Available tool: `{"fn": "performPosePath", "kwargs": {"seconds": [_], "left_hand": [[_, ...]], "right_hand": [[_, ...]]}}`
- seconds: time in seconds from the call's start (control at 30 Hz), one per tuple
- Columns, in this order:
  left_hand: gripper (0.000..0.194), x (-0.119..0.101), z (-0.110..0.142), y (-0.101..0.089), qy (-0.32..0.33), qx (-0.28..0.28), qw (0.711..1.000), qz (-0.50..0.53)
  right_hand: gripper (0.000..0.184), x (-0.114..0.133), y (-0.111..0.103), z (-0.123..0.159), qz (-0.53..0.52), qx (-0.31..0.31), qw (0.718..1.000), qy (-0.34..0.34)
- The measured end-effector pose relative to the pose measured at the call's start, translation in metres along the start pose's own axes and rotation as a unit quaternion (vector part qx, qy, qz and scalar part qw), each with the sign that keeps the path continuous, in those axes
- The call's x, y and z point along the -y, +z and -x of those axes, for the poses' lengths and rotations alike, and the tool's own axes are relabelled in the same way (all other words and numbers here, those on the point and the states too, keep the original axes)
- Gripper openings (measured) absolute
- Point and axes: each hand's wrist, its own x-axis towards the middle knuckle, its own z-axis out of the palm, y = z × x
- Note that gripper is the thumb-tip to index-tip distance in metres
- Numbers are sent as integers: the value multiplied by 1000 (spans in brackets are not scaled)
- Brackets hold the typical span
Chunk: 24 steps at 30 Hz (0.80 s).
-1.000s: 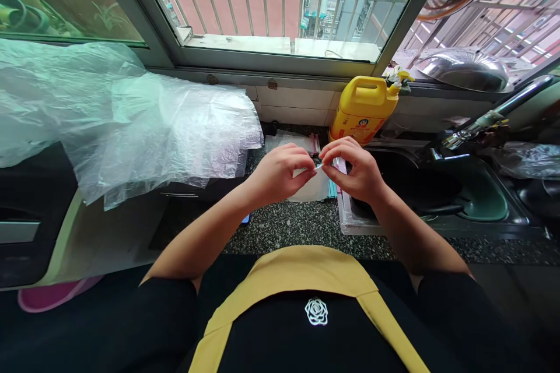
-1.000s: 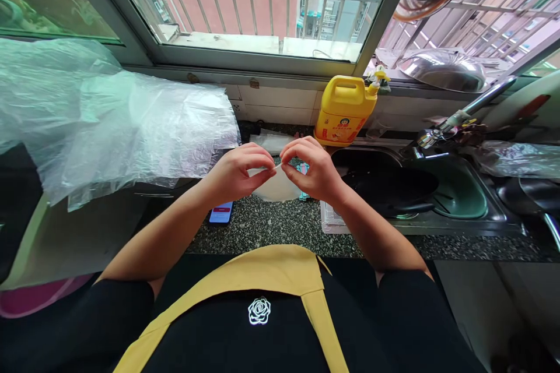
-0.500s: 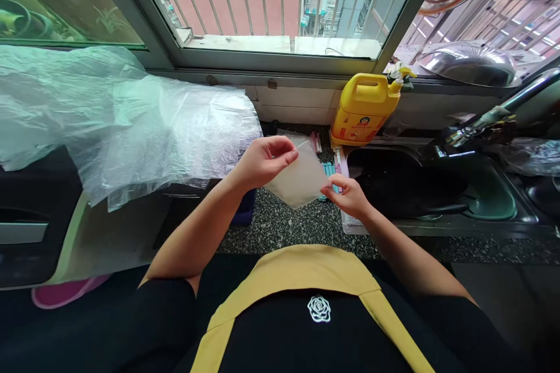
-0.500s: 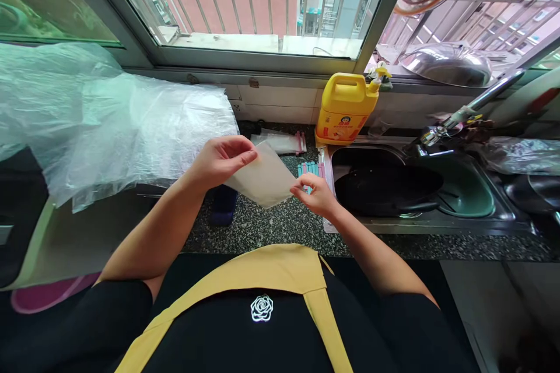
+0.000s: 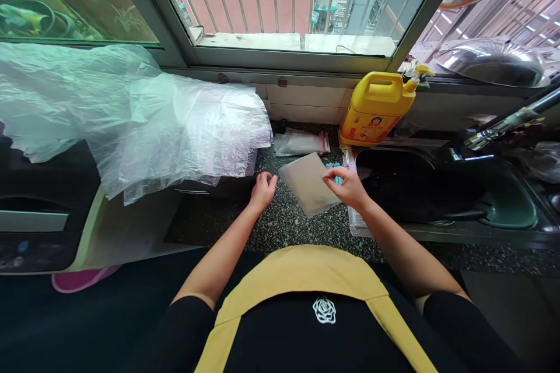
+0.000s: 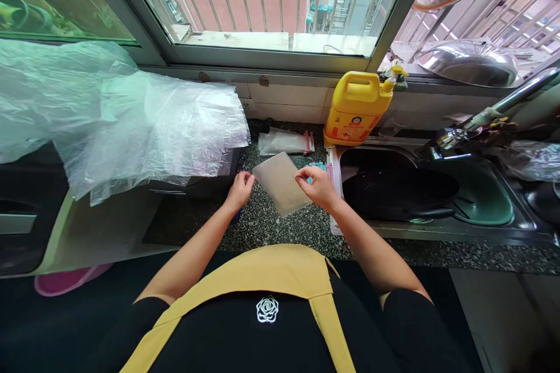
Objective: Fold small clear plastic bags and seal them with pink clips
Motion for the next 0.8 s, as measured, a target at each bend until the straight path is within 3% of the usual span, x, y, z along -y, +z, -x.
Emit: {"fn": "performPosePath", "kwargs": {"seconds": [0.1, 0.2, 0.33, 0.43, 0.5, 0.63, 0.73, 0.8], "left_hand": [[5, 37, 13, 17, -23, 1, 999, -33], [9, 38, 15, 19, 11, 1, 999, -33], [22, -4, 2, -2, 124, -28, 992, 9], [30, -48, -5, -21, 331, -42, 938, 90], [30, -72, -8, -29, 392, 13, 912, 117], [16, -102, -8, -31, 374, 111, 910, 142], [17, -111, -4, -31, 343, 142, 916, 149], [16, -115, 0, -33, 340, 149, 916, 150]], "right_hand": [[14, 0, -10, 0, 33, 8, 999, -26], [14, 6, -21, -2, 62, 21, 997, -51], [15, 17, -36, -5, 78, 42, 994, -71], [14, 23, -45, -4, 72, 51, 994, -71], [13, 26, -50, -2, 65, 56, 994, -65], [9, 29, -56, -2, 60, 58, 995, -46], [27, 34, -51, -5, 35, 20, 999, -31], [29, 37, -45, -8, 9, -17, 1000, -17]]}}
